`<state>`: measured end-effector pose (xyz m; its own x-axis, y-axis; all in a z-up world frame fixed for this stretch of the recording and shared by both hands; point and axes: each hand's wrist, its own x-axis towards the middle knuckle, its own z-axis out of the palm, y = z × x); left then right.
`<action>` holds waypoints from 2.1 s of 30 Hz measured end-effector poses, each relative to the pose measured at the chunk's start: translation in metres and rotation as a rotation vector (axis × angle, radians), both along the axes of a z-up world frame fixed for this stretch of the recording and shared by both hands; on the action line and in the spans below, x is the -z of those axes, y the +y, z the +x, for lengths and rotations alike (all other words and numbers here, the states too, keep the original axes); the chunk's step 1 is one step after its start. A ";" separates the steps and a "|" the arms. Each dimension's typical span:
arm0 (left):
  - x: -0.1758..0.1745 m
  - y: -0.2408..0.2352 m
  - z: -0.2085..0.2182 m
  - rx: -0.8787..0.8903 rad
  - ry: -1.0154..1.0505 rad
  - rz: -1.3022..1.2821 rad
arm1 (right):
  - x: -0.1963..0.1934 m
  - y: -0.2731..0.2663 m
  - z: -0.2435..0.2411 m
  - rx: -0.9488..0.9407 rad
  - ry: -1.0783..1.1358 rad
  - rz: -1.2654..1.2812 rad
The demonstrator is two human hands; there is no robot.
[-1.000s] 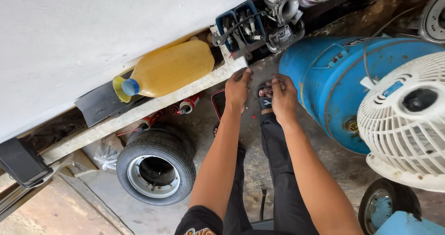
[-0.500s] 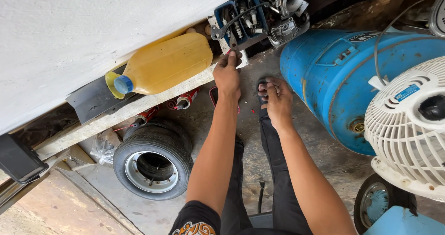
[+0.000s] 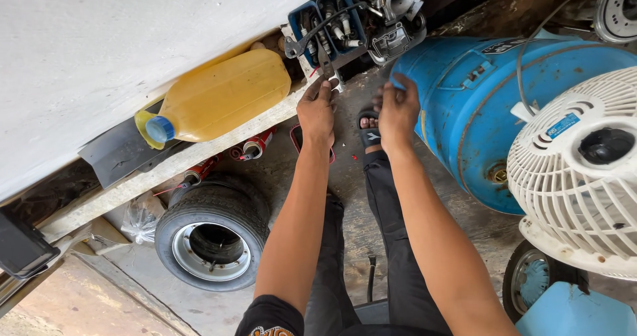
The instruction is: The person works on a mechanical part, possibly a carburetor, using a wrench to tighten or loosen components. They then move to a workbench to handle a green basket and a power tool, organizing items within a tool cart.
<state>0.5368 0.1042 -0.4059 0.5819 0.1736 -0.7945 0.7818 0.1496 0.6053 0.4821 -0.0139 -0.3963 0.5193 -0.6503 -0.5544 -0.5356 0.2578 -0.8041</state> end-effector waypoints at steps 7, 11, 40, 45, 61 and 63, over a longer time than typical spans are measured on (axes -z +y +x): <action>-0.010 0.004 0.000 0.030 0.109 -0.119 | 0.054 -0.031 0.037 -0.012 0.070 -0.195; -0.006 0.003 0.000 0.024 0.105 -0.127 | 0.091 -0.041 0.037 -0.100 0.124 -0.357; 0.006 -0.038 -0.035 0.558 0.054 0.225 | 0.033 0.006 -0.032 -0.025 0.071 -0.212; 0.005 -0.038 -0.032 0.547 -0.032 0.337 | 0.039 -0.002 -0.031 -0.080 0.049 -0.169; -0.003 -0.035 -0.018 0.422 0.021 0.454 | 0.041 -0.040 0.070 -0.205 -0.178 -0.542; -0.008 -0.034 -0.017 0.457 0.056 0.440 | 0.056 -0.052 0.095 -0.265 -0.154 -0.621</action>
